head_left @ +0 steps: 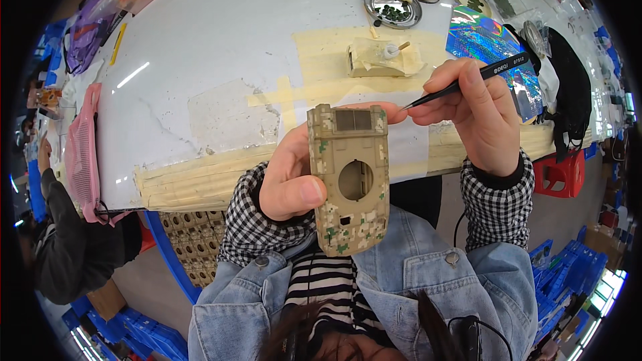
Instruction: Applying dark camouflage spots to a plastic toy component using a fine-tipped marker.
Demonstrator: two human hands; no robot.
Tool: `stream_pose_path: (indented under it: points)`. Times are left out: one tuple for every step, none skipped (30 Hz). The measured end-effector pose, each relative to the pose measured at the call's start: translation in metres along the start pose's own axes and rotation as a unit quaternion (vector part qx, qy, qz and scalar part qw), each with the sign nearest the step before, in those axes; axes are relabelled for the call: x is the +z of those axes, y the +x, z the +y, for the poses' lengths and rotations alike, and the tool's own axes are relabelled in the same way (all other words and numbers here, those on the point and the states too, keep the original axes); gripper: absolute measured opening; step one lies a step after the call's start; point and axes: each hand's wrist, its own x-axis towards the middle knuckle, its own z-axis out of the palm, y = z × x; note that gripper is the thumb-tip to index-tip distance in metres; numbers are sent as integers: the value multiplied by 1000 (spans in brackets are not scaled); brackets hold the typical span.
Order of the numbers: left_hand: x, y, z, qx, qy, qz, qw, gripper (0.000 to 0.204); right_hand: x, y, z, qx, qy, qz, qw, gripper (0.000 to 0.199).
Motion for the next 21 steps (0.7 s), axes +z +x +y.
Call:
stream_pose_path:
  points:
    - [0, 0, 0, 2, -1, 2, 1000, 110, 0, 0, 0, -2, 0, 0, 1000, 43]
    - [0, 0, 0, -1, -2, 1, 1000, 110, 0, 0, 0, -4, 1, 1, 1000, 43]
    - [0, 0, 0, -4, -4, 1, 1000, 110, 1, 1, 0, -4, 2, 1, 1000, 43]
    - [0, 0, 0, -2, -4, 3, 1000, 110, 1, 1, 0, -5, 3, 1, 1000, 43]
    - [-1, 0, 0, 1, -4, 4, 1000, 111, 1, 1, 1, -5, 4, 1, 1000, 43]
    - [-1, 0, -2, 9, -2, 8, 1000, 111, 1, 1, 1, -6, 5, 0, 1000, 43]
    - [-1, 0, -2, 8, -3, 8, 1000, 111, 1, 1, 1, -6, 6, 0, 1000, 43]
    - [0, 0, -1, 6, -5, 9, 1000, 111, 1, 1, 1, -6, 7, 0, 1000, 42]
    - [0, 0, 1, -4, -10, 6, 1000, 111, 0, 1, 1, -8, 9, 1, 1000, 42]
    - [0, 0, 1, -5, -11, 4, 1000, 110, 0, 2, 1, -10, 12, 3, 1000, 42]
    - [1, 1, 1, -7, -13, 2, 1000, 109, 0, 2, 2, -12, 14, 4, 1000, 42]
    - [2, 1, 0, 0, -10, 1, 1000, 107, 0, 2, 1, -15, 16, 10, 1000, 42]
    - [2, 2, -1, 13, -11, 0, 1000, 103, 1, 2, 1, -18, 19, 16, 1000, 42]
    - [2, 2, -2, 26, -12, -2, 1000, 98, 2, 1, 1, -21, 21, 23, 999, 42]
    - [2, 2, -2, 45, -15, -4, 999, 91, 3, 1, 0, -42, 13, 35, 998, 41]
    - [2, 2, -2, 56, -22, 2, 998, 87, 6, 0, 0, -63, 4, 47, 997, 41]
    - [1, 2, -2, 68, -28, 7, 997, 82, 7, -1, -1, -84, -4, 59, 995, 40]
    - [0, 1, -1, 73, -38, 21, 996, 79, 7, -1, -1, -150, -84, 51, 984, 40]
    - [-1, 1, 0, 78, -48, 35, 995, 77, 6, -2, -1, -215, -162, 42, 962, 40]
    - [-4, 4, -6, 128, -98, 18, 987, 65, 5, -3, -2, -278, -238, 33, 930, 40]
    - [-5, 4, -6, 128, -103, 29, 986, 63, 4, -5, -5, -308, -277, 17, 910, 38]
